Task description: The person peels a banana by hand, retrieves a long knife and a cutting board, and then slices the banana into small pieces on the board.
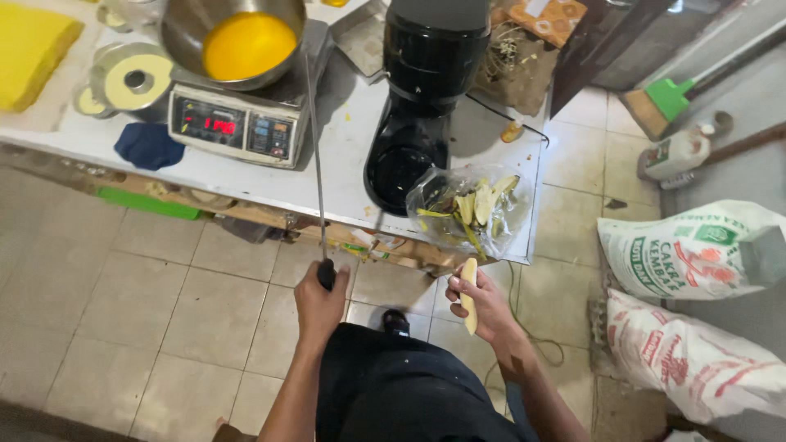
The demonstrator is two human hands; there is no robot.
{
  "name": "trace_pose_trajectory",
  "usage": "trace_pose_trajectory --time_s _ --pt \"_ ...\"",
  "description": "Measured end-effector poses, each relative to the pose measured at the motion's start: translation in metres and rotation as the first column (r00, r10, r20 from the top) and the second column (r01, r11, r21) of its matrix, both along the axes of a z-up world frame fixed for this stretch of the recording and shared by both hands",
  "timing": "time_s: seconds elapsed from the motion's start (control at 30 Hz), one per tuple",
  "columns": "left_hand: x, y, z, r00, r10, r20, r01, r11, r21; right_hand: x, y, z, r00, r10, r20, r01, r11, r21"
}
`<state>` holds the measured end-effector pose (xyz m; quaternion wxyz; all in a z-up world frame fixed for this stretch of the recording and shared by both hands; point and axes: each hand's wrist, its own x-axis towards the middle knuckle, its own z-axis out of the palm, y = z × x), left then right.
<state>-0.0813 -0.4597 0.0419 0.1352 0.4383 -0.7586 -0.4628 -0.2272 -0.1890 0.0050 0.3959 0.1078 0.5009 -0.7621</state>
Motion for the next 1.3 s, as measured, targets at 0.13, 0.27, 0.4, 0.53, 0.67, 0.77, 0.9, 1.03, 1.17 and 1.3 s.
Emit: trace_pose_trajectory --time_s 0.13,0.27,0.4,0.53,0.67,0.77,0.9,1.03,1.17,1.3 --pt "-0.038 -0.061 -0.042 0.991 -0.114 0.077 0.122 0.987 -0.105 -0.006 0.01 0.001 0.994 -0.112 -0.016 0.112 0.993 -0.043" --pt "-0.055 -0.104 -0.069 0.96 -0.181 0.212 0.235 0.935 -0.264 0.004 0.019 0.016 0.952 -0.284 -0.115 0.281 0.959 -0.047" --pt "-0.082 -0.137 -0.108 0.938 -0.227 0.261 0.324 0.843 -0.43 0.0 0.018 0.025 0.896 -0.437 -0.083 0.424 0.896 -0.131" --pt "-0.103 -0.151 -0.121 0.909 -0.27 0.318 0.404 0.762 -0.507 -0.019 0.003 0.046 0.871 -0.479 -0.113 0.45 0.868 -0.21" --pt "-0.126 -0.162 -0.097 0.871 -0.274 0.408 0.484 0.625 -0.613 -0.059 -0.016 0.08 0.864 -0.488 -0.124 0.435 0.847 -0.305" --pt "-0.133 -0.174 -0.1 0.844 -0.294 0.449 0.53 0.587 -0.612 -0.097 -0.031 0.109 0.891 -0.44 -0.111 0.394 0.872 -0.289" --pt "-0.178 -0.171 0.003 0.851 -0.428 0.304 0.524 0.654 -0.546 -0.162 -0.052 0.124 0.898 -0.412 -0.156 0.37 0.898 -0.238" --pt "-0.273 -0.152 0.099 0.853 -0.388 -0.348 0.521 0.657 0.544 -0.217 -0.079 0.147 0.946 -0.276 -0.172 0.232 0.943 -0.238" --pt "-0.366 -0.136 0.143 0.84 -0.193 -0.507 0.54 0.218 0.813 -0.281 -0.115 0.141 0.978 -0.202 -0.043 0.181 0.94 -0.29" --pt "-0.393 -0.139 0.16 0.883 -0.217 -0.415 0.463 0.273 0.843 -0.313 -0.132 0.164 0.985 -0.158 -0.066 0.155 0.987 -0.052"
